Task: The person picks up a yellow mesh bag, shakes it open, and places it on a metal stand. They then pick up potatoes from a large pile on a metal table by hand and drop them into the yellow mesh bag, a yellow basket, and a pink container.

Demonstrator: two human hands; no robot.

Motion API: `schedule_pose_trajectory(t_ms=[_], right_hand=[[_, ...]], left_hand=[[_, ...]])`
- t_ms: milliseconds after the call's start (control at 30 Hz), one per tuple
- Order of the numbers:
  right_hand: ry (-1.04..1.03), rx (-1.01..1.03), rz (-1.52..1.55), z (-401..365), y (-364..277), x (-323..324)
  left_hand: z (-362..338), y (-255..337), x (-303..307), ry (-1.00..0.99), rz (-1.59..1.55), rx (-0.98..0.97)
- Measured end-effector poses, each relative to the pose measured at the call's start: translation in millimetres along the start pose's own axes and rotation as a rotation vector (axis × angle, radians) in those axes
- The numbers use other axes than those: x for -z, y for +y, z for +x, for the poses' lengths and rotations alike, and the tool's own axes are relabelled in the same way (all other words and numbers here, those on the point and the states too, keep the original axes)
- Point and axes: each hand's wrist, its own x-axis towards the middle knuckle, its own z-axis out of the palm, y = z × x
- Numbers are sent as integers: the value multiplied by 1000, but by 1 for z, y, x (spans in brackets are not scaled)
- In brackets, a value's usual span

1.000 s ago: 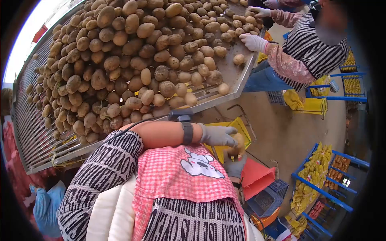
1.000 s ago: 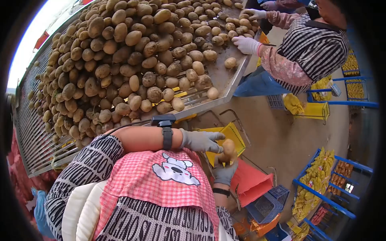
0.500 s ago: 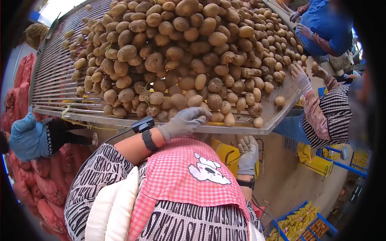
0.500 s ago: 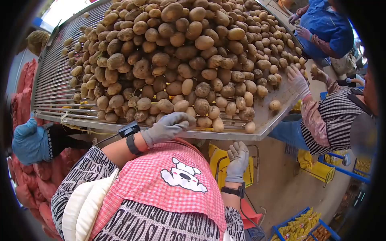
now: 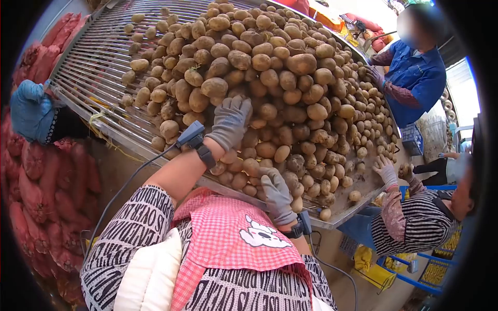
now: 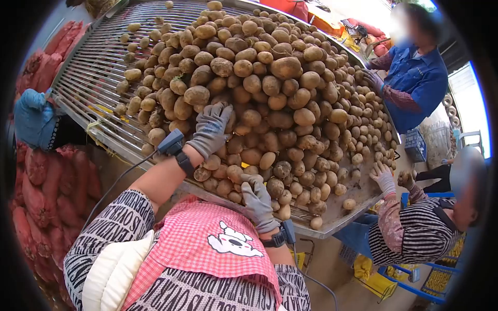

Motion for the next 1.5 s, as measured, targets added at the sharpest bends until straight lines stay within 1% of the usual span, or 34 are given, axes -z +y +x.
schedule_pose_trajectory(t_ms=[67, 100, 133, 200, 267, 333, 400, 467, 533, 567, 633, 667, 700, 733, 767, 800, 833, 867, 900, 933, 1000, 1067, 1100, 1133, 1167, 1200, 1233, 1267, 1300, 1333, 1367, 1400, 1467, 1500], right_hand=[[9, 112, -187, -4, 19, 6], [5, 101, -139, -4, 33, 12], [10, 109, -137, -7, 26, 11], [51, -85, 180, -17, 6, 9], [75, -142, 234, -17, -4, 13], [132, -74, 376, -20, -14, 9], [168, -64, 428, -22, -24, 6], [-88, -84, 903, -25, -20, 9], [-49, -69, 909, -36, -22, 6], [-43, -88, 1000, -40, -19, 7], [-33, -171, 1178, -46, -4, 18], [-30, -172, 1180, -54, 7, 28], [-16, -179, 1212, -62, 11, 33], [5, -178, 1253, -67, 13, 34], [60, -179, 1277, -72, 9, 33], [70, -171, 1288, -73, 12, 35], [81, -151, 1306, -76, 17, 37], [91, -130, 1324, -78, 22, 39], [25, -117, 1359, -77, 25, 41], [60, -96, 1374, -79, 25, 40], [-43, -104, 1521, -79, 24, 38], [-244, 7, 1582, -69, 24, 42], [-246, 28, 1608, -75, 19, 42], [-283, 28, 1626, -77, 9, 41], [-276, 37, 1630, -78, -3, 39], [-300, 41, 1628, -81, -14, 34], [-324, 46, 1625, -84, -20, 32], [-318, 55, 1629, -86, 3, 38], [-398, 151, 1538, -89, 44, 49], [-474, 245, 1442, -93, 47, 50], [-406, 137, 1621, -114, 46, 53], [-385, 166, 1630, -126, 51, 55], [-494, 173, 1661, -157, 63, 67], [-460, 275, 1688, -173, 71, 65]], left_hand=[[-7, 1, -9, 206, -24, -64], [-9, -2, -26, 280, -100, -127], [-13, -3, -29, 285, -100, -136], [-20, -1, -32, 219, -269, -271], [-22, 11, -4, 166, -283, -250], [-28, 18, 12, -251, -668, -196], [-49, 48, 31, -336, -794, -304], [-73, 73, 30, -309, -985, -440], [-87, 92, 39, -465, -1106, -466], [-90, 94, 39, -379, -1103, -537], [-86, 83, 36, -408, -1140, -516], [-80, 74, 36, -433, -1176, -496], [-66, 62, 40, -161, -1071, -445], [-55, 48, 50, 121, -979, -310], [-38, 30, 63, 425, -789, -253], [-17, 5, 73, 626, -512, -200], [-5, -16, 76, 622, -335, -51], [4, -35, 72, 505, -200, 37], [18, -69, 54, 274, -151, 48], [27, -72, 51, 176, -243, 60], [34, -69, 50, 176, -384, 85], [26, -46, 46, 229, -630, -6], [10, -16, 38, 61, -1159, 18], [-9, 20, 50, -49, -1164, -73], [-24, 51, 54, -284, -1353, -88], [-41, 76, 50, -467, -1343, -191], [-56, 98, 49, -527, -1124, -389], [-72, 116, 48, -576, -896, -578], [-91, 132, 39, -575, -835, -602], [-104, 143, 32, -573, -774, -626], [-107, 146, 26, -597, -792, -678], [-103, 146, 28, -618, -791, -704], [-91, 148, 30, -763, -781, -898], [-89, 148, 27, -785, -847, -866]])
